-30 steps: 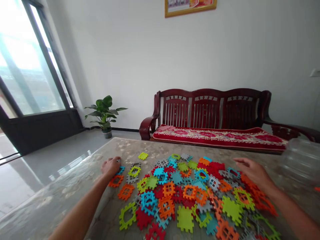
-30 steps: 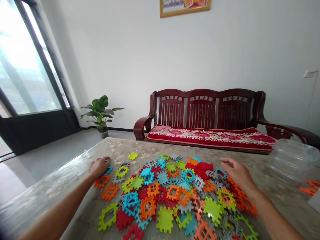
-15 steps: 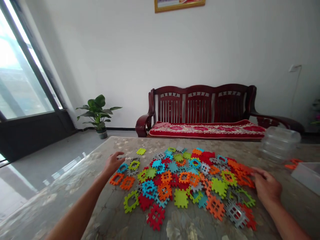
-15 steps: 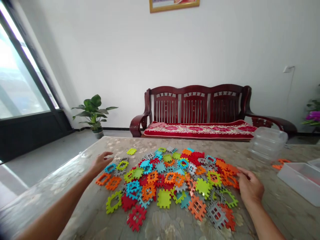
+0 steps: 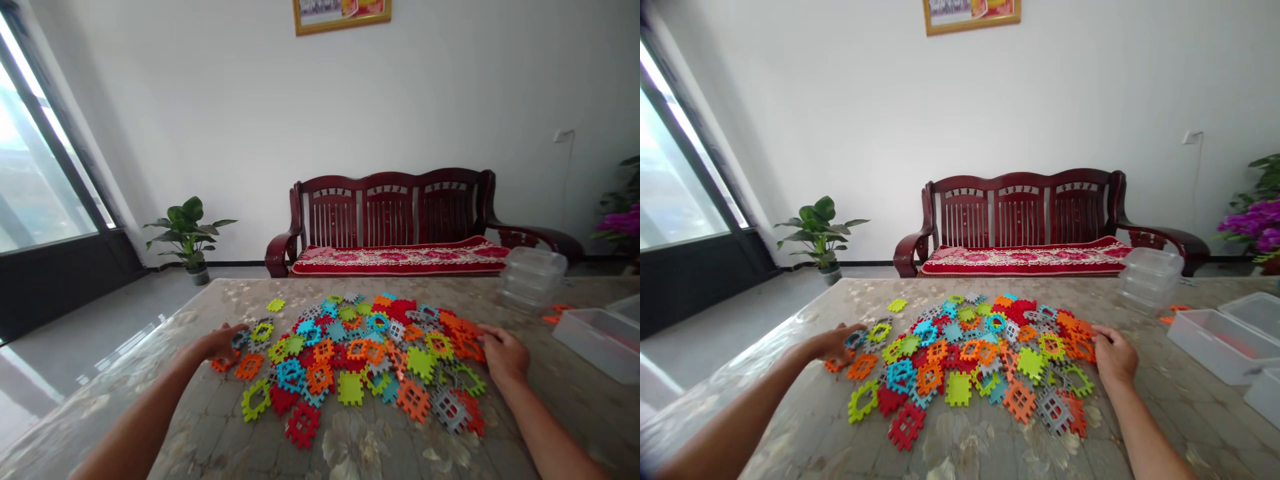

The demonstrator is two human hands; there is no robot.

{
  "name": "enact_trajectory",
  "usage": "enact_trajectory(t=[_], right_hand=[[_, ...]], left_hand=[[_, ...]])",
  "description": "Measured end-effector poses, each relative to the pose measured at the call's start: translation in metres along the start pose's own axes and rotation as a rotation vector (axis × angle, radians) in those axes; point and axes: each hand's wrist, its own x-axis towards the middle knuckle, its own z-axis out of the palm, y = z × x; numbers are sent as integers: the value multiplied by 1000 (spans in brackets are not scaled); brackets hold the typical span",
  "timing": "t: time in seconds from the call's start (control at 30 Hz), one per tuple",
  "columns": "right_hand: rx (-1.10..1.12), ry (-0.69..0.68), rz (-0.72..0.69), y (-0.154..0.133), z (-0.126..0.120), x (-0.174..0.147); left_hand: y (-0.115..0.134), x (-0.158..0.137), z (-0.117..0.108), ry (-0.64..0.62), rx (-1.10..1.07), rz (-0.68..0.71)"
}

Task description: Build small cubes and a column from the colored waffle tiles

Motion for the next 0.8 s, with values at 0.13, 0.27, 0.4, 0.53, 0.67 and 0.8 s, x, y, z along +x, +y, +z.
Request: enact_trajectory(t=[0.13,0.27,0.4,0.53,0.67,0.8], right_hand=[[27,-18,-1,-6,0,-3],[81,-17,-18,-11,0,-5],[86,-34,9,-15,0,-7],[90,-32,13,-15,1,-7],[77,-17,-9,-17,-1,-9],[89,-19,-1,-21,-2,-10]], left_hand=[[4,7,4,-92,-114,-101],[4,12,10,-33,-156,-153],[4,17,14,-15,-198,-202],[7,18,13,3,-180,-241],[14,16,9,22,-164,-261],[19,14,5,6,-152,-273]])
